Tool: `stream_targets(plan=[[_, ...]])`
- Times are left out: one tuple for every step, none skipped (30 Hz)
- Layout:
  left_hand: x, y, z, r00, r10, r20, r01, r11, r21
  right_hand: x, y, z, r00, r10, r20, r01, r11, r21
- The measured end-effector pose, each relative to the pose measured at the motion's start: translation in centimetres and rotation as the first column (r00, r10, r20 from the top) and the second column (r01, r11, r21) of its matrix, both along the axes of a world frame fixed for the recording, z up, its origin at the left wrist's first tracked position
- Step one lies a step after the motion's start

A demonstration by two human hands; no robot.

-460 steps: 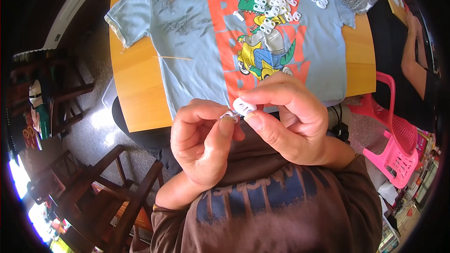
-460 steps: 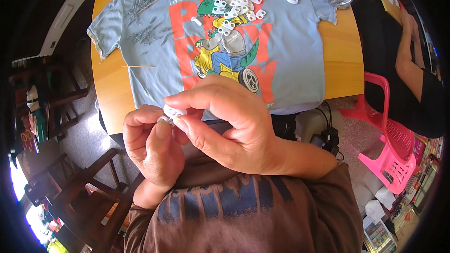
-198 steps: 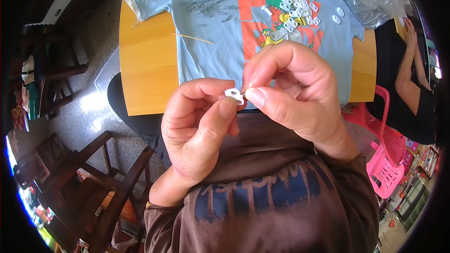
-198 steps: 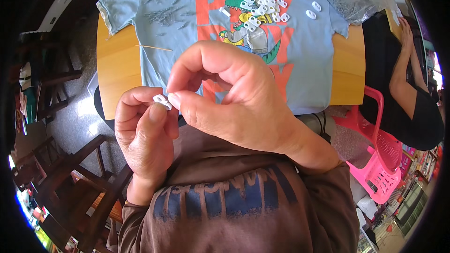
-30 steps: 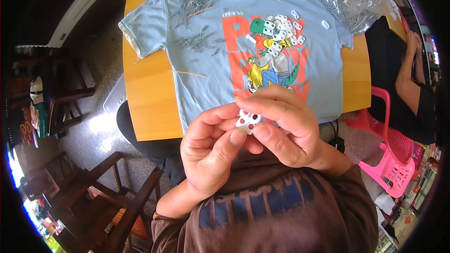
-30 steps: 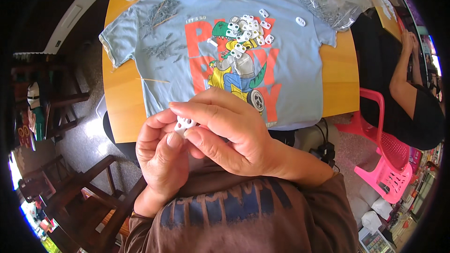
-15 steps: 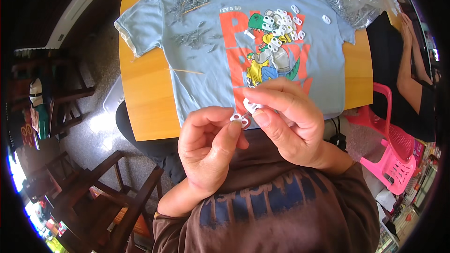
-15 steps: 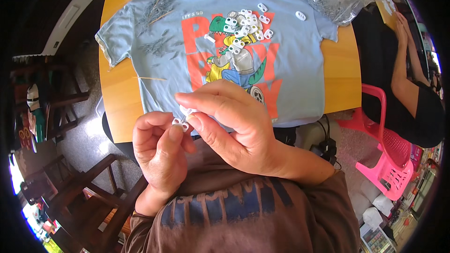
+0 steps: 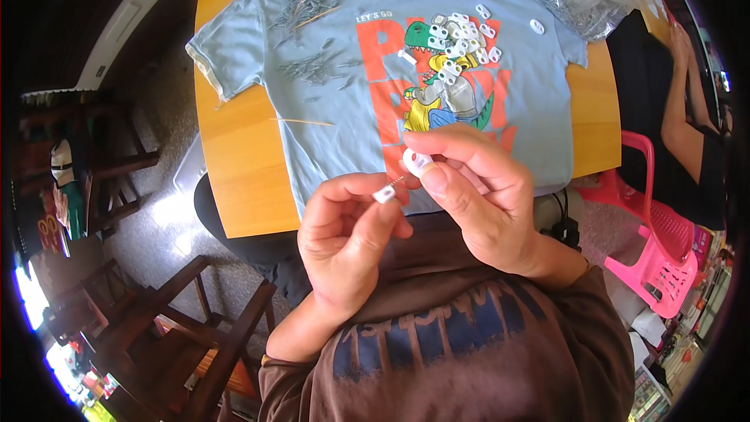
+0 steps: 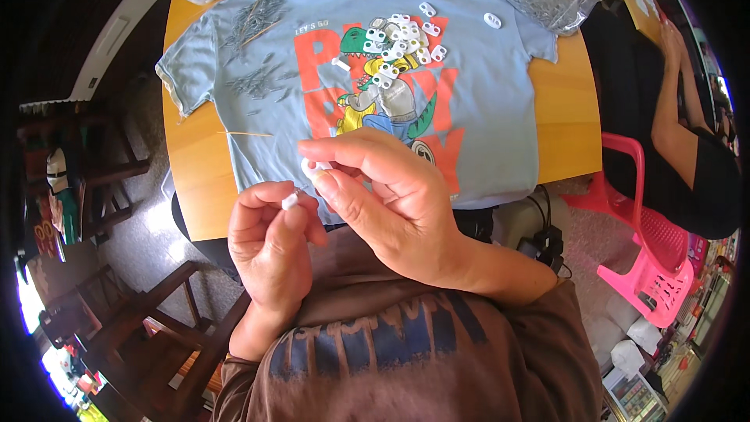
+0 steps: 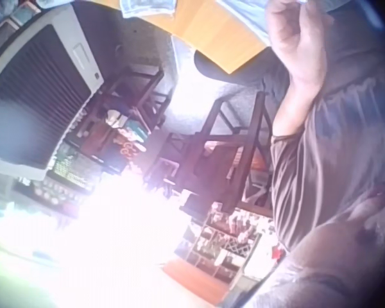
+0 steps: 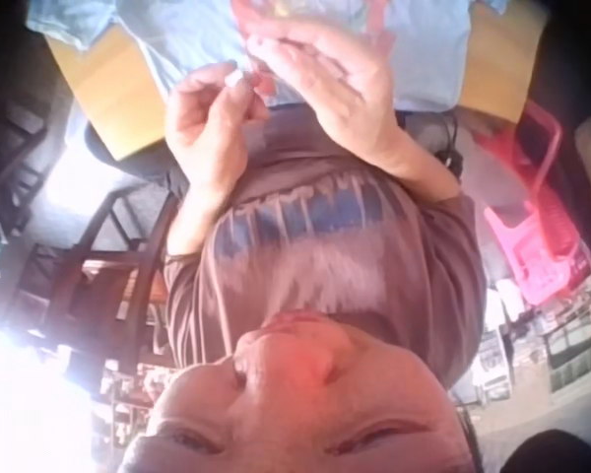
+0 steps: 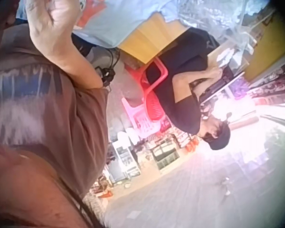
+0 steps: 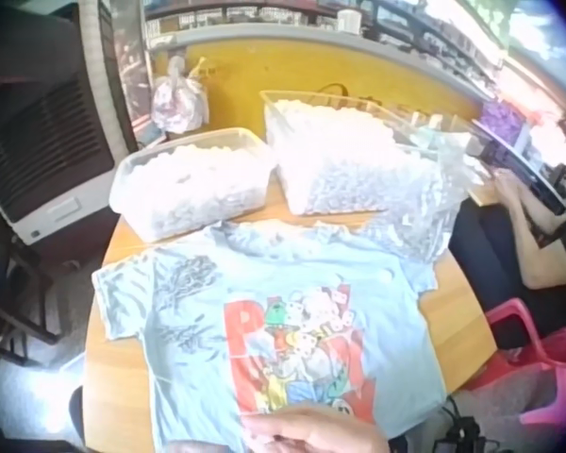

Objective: The person is manually assembling small white plastic clips by inserting metal fasteners into them on a graphic t-shirt.

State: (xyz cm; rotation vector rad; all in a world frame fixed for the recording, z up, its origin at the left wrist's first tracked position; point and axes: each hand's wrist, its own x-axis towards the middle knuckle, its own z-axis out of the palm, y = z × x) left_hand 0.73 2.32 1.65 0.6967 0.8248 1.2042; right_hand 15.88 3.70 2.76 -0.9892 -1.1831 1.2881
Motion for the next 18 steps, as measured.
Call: stream_targets(plan=[[0.07, 0.10, -0.07, 0.999, 0.014, 0.037, -0.012, 0.999, -0.038, -0.03, -0.09, 0.01, 0.998, 0.005, -0.068, -0.009, 0.998, -0.063], [0.12, 0.19, -0.07, 0.999, 0.012, 0.037, -0.010, 0.999, -0.038, -0.06, -0.13, 0.01, 0.998, 0.003, -0.067, -0.007, 0.998, -0.063], [0.15, 0.28, -0.04, 0.997, 0.014, 0.072, -0.011, 0.999, -0.053, -0.09, -0.16, 0.00, 0.994, 0.006, -0.105, -0.016, 0.996, -0.089], [0.12, 0.28, -0.04, 0.994, 0.020, 0.104, -0.013, 0.997, -0.070, -0.14, -0.22, -0.07, 0.989, 0.011, -0.145, -0.028, 0.993, -0.117], [0.05, 0.28, -0.01, 0.995, 0.022, 0.102, -0.014, 0.997, -0.072, -0.12, -0.28, -0.09, 0.989, 0.011, -0.146, -0.029, 0.992, -0.119], [-0.06, 0.28, 0.06, 0.993, -0.001, 0.117, 0.011, 0.996, -0.086, -0.08, -0.33, -0.06, 0.987, 0.020, -0.159, -0.044, 0.988, -0.145], [-0.12, 0.30, 0.21, 0.991, -0.025, 0.134, 0.038, 0.994, -0.098, -0.07, -0.36, 0.07, 0.985, 0.028, -0.172, -0.058, 0.984, -0.171], [-0.11, 0.29, 0.34, 0.991, -0.024, 0.133, 0.037, 0.994, -0.100, -0.17, -0.39, 0.18, 0.985, 0.029, -0.172, -0.059, 0.983, -0.172], [-0.06, 0.27, 0.48, 0.991, -0.028, 0.132, 0.041, 0.994, -0.100, -0.31, -0.42, 0.29, 0.981, 0.019, -0.192, -0.051, 0.985, -0.165], [-0.03, 0.25, 0.54, 0.991, -0.032, 0.132, 0.045, 0.994, -0.100, -0.38, -0.43, 0.35, 0.978, 0.009, -0.210, -0.042, 0.987, -0.157], [-0.08, 0.24, 0.55, 0.991, -0.031, 0.132, 0.045, 0.994, -0.101, -0.38, -0.43, 0.39, 0.978, 0.009, -0.211, -0.043, 0.987, -0.158], [-0.16, 0.24, 0.55, 0.990, -0.043, 0.135, 0.058, 0.992, -0.108, -0.36, -0.42, 0.43, 0.974, 0.018, -0.224, -0.055, 0.985, -0.162], [-0.22, 0.22, 0.55, 0.989, -0.054, 0.139, 0.071, 0.991, -0.115, -0.36, -0.42, 0.41, 0.971, 0.026, -0.237, -0.067, 0.984, -0.167], [-0.22, 0.19, 0.56, 0.989, -0.054, 0.138, 0.070, 0.991, -0.117, -0.39, -0.43, 0.28, 0.971, 0.026, -0.238, -0.068, 0.983, -0.168], [-0.21, 0.15, 0.58, 0.989, -0.059, 0.136, 0.076, 0.990, -0.119, -0.44, -0.45, 0.08, 0.987, 0.015, -0.163, -0.037, 0.991, -0.131], [-0.20, 0.12, 0.60, 0.989, -0.066, 0.134, 0.082, 0.989, -0.122, -0.48, -0.49, -0.03, 0.996, 0.000, -0.086, -0.008, 0.996, -0.092], [-0.20, 0.09, 0.60, 0.989, -0.066, 0.135, 0.083, 0.989, -0.124, -0.50, -0.57, 0.07, 0.996, -0.001, -0.085, -0.007, 0.996, -0.093], [-0.19, 0.08, 0.60, 0.988, -0.063, 0.138, 0.080, 0.989, -0.123, -0.51, -0.70, 0.28, 0.997, -0.010, -0.077, 0.000, 0.993, -0.121]])
